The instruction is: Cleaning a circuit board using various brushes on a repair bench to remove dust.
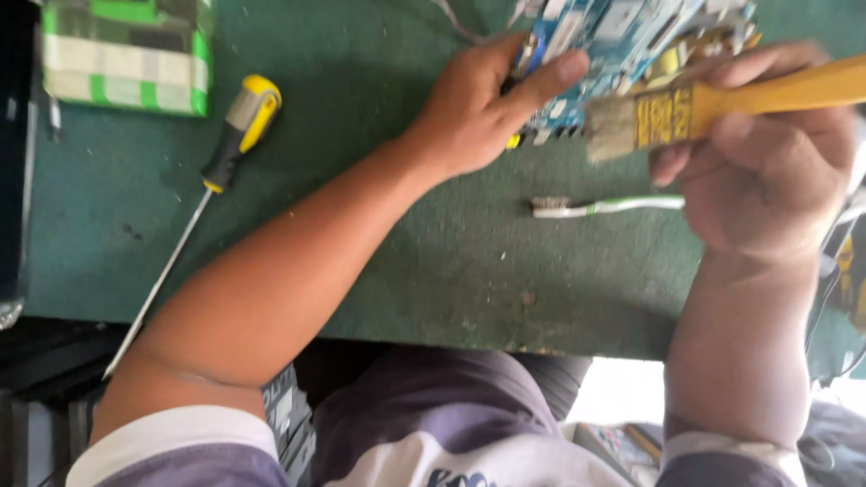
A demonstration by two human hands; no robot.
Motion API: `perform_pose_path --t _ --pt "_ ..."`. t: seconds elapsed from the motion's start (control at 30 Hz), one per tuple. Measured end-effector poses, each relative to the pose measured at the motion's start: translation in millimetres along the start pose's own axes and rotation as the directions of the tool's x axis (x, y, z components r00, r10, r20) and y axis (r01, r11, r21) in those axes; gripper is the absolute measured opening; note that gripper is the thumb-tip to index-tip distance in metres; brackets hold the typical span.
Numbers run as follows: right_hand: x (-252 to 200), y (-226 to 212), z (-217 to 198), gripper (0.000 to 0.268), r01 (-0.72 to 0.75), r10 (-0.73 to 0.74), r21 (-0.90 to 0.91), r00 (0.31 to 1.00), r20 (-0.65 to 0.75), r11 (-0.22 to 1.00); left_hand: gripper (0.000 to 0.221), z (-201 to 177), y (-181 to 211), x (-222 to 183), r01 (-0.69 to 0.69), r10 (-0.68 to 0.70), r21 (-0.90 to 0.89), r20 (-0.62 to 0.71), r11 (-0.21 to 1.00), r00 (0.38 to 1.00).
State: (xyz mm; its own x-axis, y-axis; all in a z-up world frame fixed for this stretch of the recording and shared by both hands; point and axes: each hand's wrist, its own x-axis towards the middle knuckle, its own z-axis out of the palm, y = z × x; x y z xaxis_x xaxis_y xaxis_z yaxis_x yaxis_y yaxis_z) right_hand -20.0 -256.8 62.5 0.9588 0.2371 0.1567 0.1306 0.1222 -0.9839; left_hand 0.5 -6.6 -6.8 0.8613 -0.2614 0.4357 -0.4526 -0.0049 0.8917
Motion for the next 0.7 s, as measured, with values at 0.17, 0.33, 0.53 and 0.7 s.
perform_pose_path --t 0.17,0.33,0.53,0.7 --pt "10 -2 0 0.024 -0.157 0.09 0.394 0.979 0.184 0.905 0.037 -2 2 0 0.047 -0.045 -0.042 0.042 0.998 0.998" --pt "4 5 10 0.033 0.171 -0.173 -0.131 0.985 -0.005 0.977 0.039 -2 3 -2 0.052 -0.049 -0.056 0.041 0.997 0.998" --pt "7 19 6 0.021 0.628 -0.464 -0.527 0.778 0.423 0.572 0.041 -2 5 1 0.031 -0.031 -0.03 0.001 0.999 1.0" --pt "2 12 39 0.026 0.652 -0.367 -0.619 0.758 0.539 0.438 0.042 -2 3 1 0.013 -0.013 -0.04 -0.016 0.999 1.0"
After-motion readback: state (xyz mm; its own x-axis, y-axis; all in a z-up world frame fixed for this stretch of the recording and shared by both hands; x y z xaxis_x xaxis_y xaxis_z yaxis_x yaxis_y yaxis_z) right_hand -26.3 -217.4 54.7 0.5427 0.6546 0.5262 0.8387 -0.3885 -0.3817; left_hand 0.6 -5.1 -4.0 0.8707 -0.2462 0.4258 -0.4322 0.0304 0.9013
